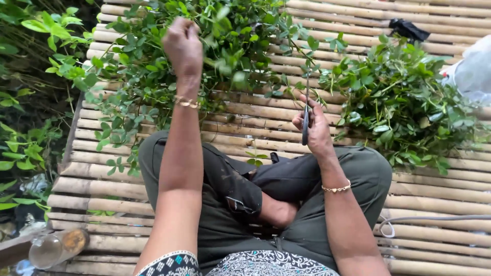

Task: The person sits cross-legged on a bamboo platform and uses scissors to trim leaves and stems from a pile of green leafy plants. They repeatedly pick up stems, cut off sections, and place the trimmed pieces back onto the pile.

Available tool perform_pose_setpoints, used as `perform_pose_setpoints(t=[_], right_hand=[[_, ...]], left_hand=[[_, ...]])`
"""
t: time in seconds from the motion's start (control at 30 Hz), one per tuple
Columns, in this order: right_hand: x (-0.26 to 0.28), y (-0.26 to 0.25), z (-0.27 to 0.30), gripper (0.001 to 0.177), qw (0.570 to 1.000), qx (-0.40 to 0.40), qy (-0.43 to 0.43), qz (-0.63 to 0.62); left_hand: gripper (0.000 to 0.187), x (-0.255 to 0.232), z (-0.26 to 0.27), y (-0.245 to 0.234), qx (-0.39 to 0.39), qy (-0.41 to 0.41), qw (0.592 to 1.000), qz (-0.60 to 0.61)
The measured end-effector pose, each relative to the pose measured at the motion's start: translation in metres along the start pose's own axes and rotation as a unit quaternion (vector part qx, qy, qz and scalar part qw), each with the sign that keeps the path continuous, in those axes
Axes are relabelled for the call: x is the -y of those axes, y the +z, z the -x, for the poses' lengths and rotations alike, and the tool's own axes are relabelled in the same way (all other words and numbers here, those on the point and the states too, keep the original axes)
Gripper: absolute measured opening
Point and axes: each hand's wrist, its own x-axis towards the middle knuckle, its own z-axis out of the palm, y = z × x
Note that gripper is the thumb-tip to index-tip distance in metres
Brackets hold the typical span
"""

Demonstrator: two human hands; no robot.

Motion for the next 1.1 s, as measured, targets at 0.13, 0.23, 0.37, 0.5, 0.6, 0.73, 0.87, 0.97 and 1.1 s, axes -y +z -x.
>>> perform_pose_setpoints(t=[0.13, 0.23, 0.37, 0.5, 0.6, 0.73, 0.87, 0.97, 1.1], right_hand=[[0.0, 0.001, 0.008, 0.046, 0.997, 0.077, -0.013, -0.002], [0.007, 0.006, 0.01, 0.048, 0.988, 0.156, 0.005, -0.011], [0.027, 0.019, 0.033, 0.037, 0.969, 0.216, 0.076, 0.097], [0.012, 0.001, 0.031, 0.07, 0.948, 0.229, 0.027, 0.22], [0.027, 0.015, 0.041, 0.074, 0.949, 0.281, 0.025, 0.139], [0.032, 0.017, 0.046, 0.079, 0.966, 0.253, 0.027, 0.048], [0.043, 0.024, 0.053, 0.088, 0.973, 0.215, 0.068, 0.041], [0.044, 0.022, 0.05, 0.085, 0.969, 0.224, 0.095, 0.044], [0.039, 0.018, 0.048, 0.08, 0.97, 0.207, 0.118, 0.049]], left_hand=[[0.006, -0.059, 0.002, -0.057, 0.029, -0.051, 0.967, 0.246], [0.011, -0.067, 0.017, -0.045, 0.078, -0.19, 0.886, 0.416], [0.023, -0.071, 0.049, -0.017, 0.101, -0.302, 0.814, 0.485], [0.015, -0.085, 0.073, 0.003, 0.056, -0.302, 0.808, 0.503], [0.01, -0.094, 0.083, 0.009, 0.046, -0.236, 0.872, 0.426], [0.004, -0.117, 0.091, 0.004, 0.064, -0.135, 0.909, 0.389], [0.005, -0.13, 0.099, 0.007, 0.08, -0.068, 0.919, 0.381], [0.006, -0.139, 0.102, 0.004, 0.083, -0.052, 0.922, 0.374], [0.005, -0.132, 0.108, 0.011, 0.09, -0.043, 0.922, 0.373]])
